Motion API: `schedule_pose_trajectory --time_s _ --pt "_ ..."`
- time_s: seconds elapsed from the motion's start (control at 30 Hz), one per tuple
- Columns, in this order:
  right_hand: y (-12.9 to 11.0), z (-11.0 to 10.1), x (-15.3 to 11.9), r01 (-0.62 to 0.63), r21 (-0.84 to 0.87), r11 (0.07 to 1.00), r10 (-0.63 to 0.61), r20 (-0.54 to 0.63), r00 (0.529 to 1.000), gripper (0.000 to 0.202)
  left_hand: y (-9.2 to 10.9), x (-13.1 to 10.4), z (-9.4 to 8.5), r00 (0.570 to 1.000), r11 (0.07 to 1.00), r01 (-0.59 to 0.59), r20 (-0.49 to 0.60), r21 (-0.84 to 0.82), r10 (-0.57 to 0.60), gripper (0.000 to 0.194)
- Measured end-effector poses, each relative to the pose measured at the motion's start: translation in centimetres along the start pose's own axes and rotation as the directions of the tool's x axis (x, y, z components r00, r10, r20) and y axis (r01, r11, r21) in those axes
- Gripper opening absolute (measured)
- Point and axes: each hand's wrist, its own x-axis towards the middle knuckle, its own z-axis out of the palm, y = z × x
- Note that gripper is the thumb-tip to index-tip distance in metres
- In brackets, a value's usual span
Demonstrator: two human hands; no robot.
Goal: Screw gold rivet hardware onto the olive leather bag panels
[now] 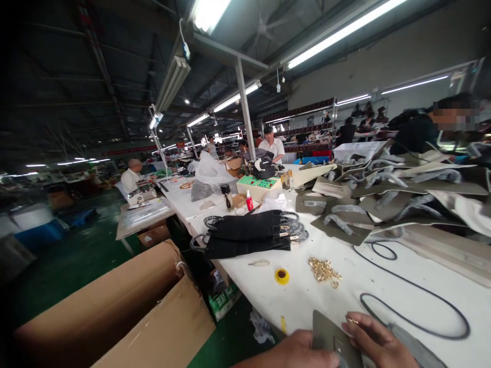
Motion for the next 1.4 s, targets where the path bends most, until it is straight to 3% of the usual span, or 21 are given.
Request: schedule_pose_trajectory --time_s 0.1,0.23,0.4,0.5,0.63,0.8,1.0,1.4 --pt "-0.1 -0.7 -0.9 -0.130 0.093 0.987 0.137 -0.066 0.988 0.047 0.6 0.6 1.0 0.996 0.999 0.013 -0.086 0.038 -0.009 0.040" --pt "-1.6 -1.1 -3.8 -0.032 0.218 0.975 0.075 -0.192 0.979 0.045 0.4 1.0 1.5 0.998 0.999 0.039 -0.051 0.020 -0.038 0.046" --pt "-2.3 -0.7 -6.5 -0.056 0.424 0.904 0.126 -0.140 0.982 0.039 0.0 1.1 1.7 1.000 0.997 0.012 -0.027 0.070 -0.010 0.039" --pt "-2.3 -0.6 -8.2 -0.050 0.470 0.881 0.109 -0.100 0.989 0.038 0.3 0.1 2.6 0.996 0.984 -0.071 -0.041 0.165 0.078 0.038" --pt "-2.8 -1.1 -9.5 0.035 0.348 0.937 0.016 -0.140 0.990 0.034 1.2 -1.2 3.7 0.972 0.929 -0.215 -0.023 0.302 0.232 0.035" --pt "-4.0 -1.6 -10.3 0.163 0.200 0.966 -0.121 -0.204 0.971 0.022 2.1 -2.1 3.9 0.953 0.874 -0.277 0.000 0.400 0.303 0.029" --pt "-4.7 -1.7 -10.6 0.364 0.016 0.931 -0.348 -0.254 0.903 0.007 2.4 -3.1 4.4 0.936 0.824 -0.322 0.026 0.467 0.351 0.022" --pt "-5.6 -2.0 -11.9 0.397 -0.072 0.915 -0.402 -0.256 0.879 0.009 3.0 -4.2 4.9 0.919 0.791 -0.348 0.017 0.503 0.394 0.023"
